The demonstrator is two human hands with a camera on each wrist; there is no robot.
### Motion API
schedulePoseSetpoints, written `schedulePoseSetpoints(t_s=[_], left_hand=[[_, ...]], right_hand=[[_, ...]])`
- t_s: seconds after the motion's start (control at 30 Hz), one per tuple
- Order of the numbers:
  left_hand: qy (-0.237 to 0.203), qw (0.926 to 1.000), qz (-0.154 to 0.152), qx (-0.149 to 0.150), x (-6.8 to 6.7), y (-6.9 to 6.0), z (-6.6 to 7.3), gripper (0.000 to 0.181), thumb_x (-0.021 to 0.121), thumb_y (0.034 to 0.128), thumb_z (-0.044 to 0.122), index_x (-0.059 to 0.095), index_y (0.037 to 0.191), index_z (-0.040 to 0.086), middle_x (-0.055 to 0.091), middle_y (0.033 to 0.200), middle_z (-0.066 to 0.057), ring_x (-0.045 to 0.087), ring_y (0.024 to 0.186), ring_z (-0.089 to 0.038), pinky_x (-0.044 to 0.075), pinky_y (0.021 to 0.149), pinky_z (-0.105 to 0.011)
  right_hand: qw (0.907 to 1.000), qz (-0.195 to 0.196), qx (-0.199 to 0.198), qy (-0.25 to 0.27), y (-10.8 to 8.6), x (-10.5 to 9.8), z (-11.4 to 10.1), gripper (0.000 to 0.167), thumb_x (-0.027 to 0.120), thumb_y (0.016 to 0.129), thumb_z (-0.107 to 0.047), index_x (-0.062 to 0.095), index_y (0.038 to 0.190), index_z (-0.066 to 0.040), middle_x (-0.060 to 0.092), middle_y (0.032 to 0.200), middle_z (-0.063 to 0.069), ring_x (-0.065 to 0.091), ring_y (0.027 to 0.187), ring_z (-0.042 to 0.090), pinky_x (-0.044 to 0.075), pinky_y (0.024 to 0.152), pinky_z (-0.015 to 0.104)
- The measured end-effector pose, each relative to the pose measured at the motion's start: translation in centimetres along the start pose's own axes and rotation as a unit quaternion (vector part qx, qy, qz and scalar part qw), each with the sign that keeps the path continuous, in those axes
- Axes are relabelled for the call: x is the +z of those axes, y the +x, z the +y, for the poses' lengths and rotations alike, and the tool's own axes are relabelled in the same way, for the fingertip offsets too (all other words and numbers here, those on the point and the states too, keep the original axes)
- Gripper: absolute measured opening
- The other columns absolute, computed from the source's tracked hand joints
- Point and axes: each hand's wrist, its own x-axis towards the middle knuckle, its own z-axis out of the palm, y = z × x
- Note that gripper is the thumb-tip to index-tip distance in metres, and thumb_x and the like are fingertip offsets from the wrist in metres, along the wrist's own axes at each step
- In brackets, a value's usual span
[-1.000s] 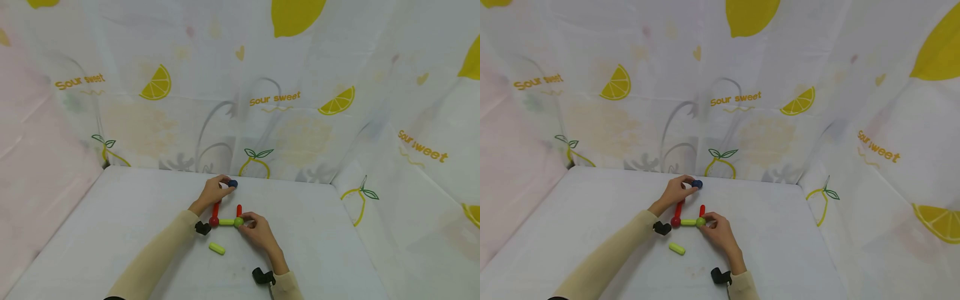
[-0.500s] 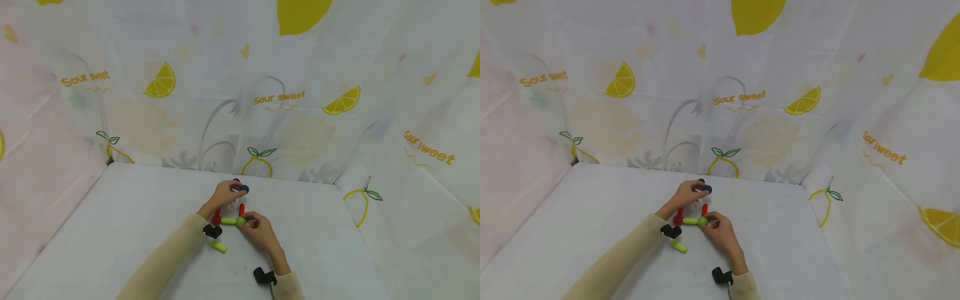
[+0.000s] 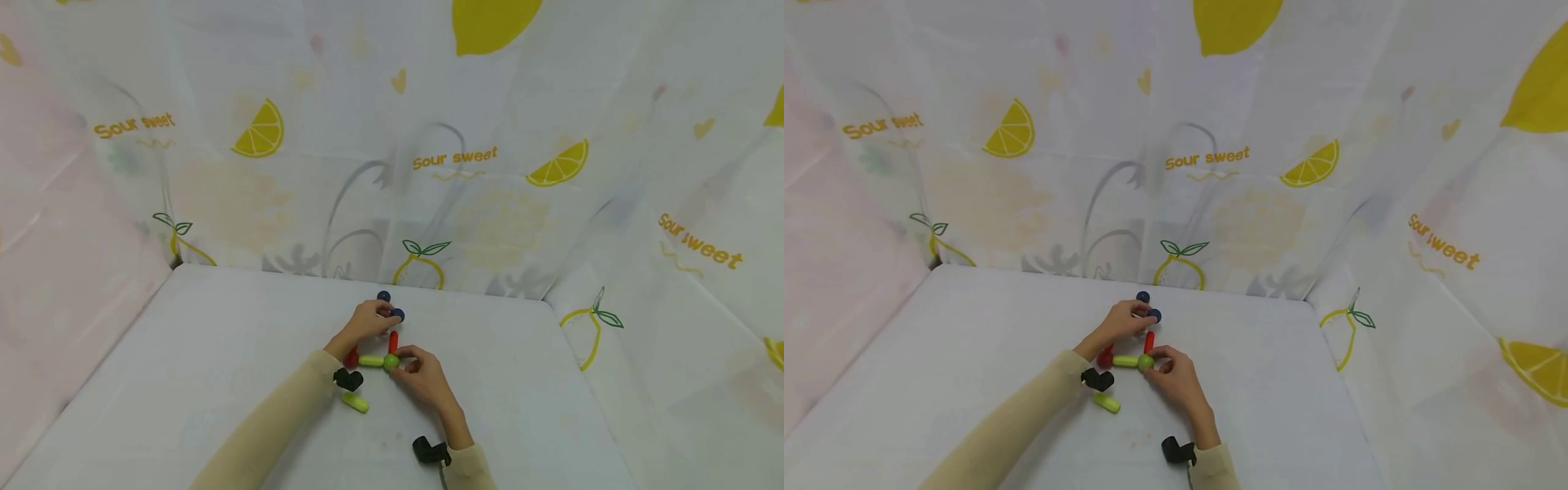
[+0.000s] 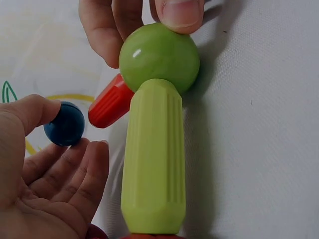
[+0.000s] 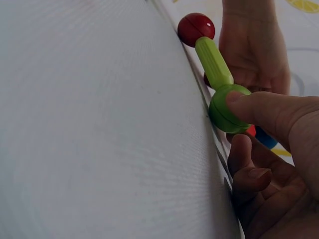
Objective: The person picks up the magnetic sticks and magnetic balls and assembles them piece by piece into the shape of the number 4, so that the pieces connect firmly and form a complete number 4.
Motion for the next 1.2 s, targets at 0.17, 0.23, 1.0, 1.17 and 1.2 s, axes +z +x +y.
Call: schedulePoseSetpoints(t_s=[0.17, 0.23, 1.0, 1.17, 1.2], left_hand=[[0.013, 0.9999, -0.003, -0.003, 0.0, 0.0, -0.1, 0.045, 0.075, 0.0931, 0.03, 0.068, 0.126, 0.0, 0.074, 0.113, -0.016, 0.069, 0.072, -0.013, 0.055, 0.065, -0.028], [0.024, 0.9997, -0.006, -0.005, -0.1, 0.0, 0.0, 0.045, 0.074, 0.0933, 0.03, 0.068, 0.126, 0.0, 0.074, 0.112, -0.015, 0.068, 0.071, -0.013, 0.055, 0.065, -0.027], [0.073, 0.9959, -0.053, 0.001, -1.7, -0.7, 0.3, 0.041, 0.072, 0.0947, 0.032, 0.071, 0.121, 0.001, 0.074, 0.093, -0.007, 0.062, 0.059, -0.013, 0.048, 0.056, -0.025], [0.065, 0.9971, -0.019, 0.033, -2.5, -1.4, -0.2, 0.034, 0.071, 0.096, 0.028, 0.072, 0.121, 0.005, 0.075, 0.104, -0.009, 0.065, 0.064, -0.014, 0.053, 0.061, -0.027], [0.065, 0.9969, -0.008, 0.042, -2.8, -1.7, -0.2, 0.033, 0.071, 0.0961, 0.027, 0.073, 0.12, 0.006, 0.075, 0.104, -0.009, 0.067, 0.068, -0.015, 0.055, 0.063, -0.029]], right_hand=[[1.0, 0.003, -0.002, -0.005, 0.0, 0.0, -0.1, 0.028, 0.079, 0.089, -0.011, 0.072, 0.116, -0.008, 0.071, 0.114, 0.012, 0.054, 0.065, 0.004, 0.044, 0.06, 0.019], [1.0, 0.005, -0.001, -0.007, 0.0, 0.0, -0.1, 0.028, 0.08, 0.089, -0.011, 0.072, 0.115, -0.009, 0.071, 0.114, 0.012, 0.054, 0.065, 0.004, 0.044, 0.06, 0.019], [1.0, -0.002, 0.003, -0.005, -0.1, 0.1, -0.4, 0.03, 0.08, 0.088, -0.01, 0.072, 0.117, -0.008, 0.071, 0.115, 0.013, 0.056, 0.066, 0.004, 0.045, 0.061, 0.02], [0.9999, 0.0, 0.011, -0.009, -0.2, 0.1, -0.4, 0.03, 0.081, 0.087, -0.009, 0.072, 0.116, -0.008, 0.071, 0.115, 0.012, 0.056, 0.068, 0.006, 0.046, 0.063, 0.02], [0.9999, 0.001, 0.011, -0.01, -0.2, 0.1, -0.4, 0.03, 0.08, 0.088, -0.01, 0.072, 0.116, -0.008, 0.071, 0.115, 0.012, 0.056, 0.069, 0.007, 0.046, 0.063, 0.02]])
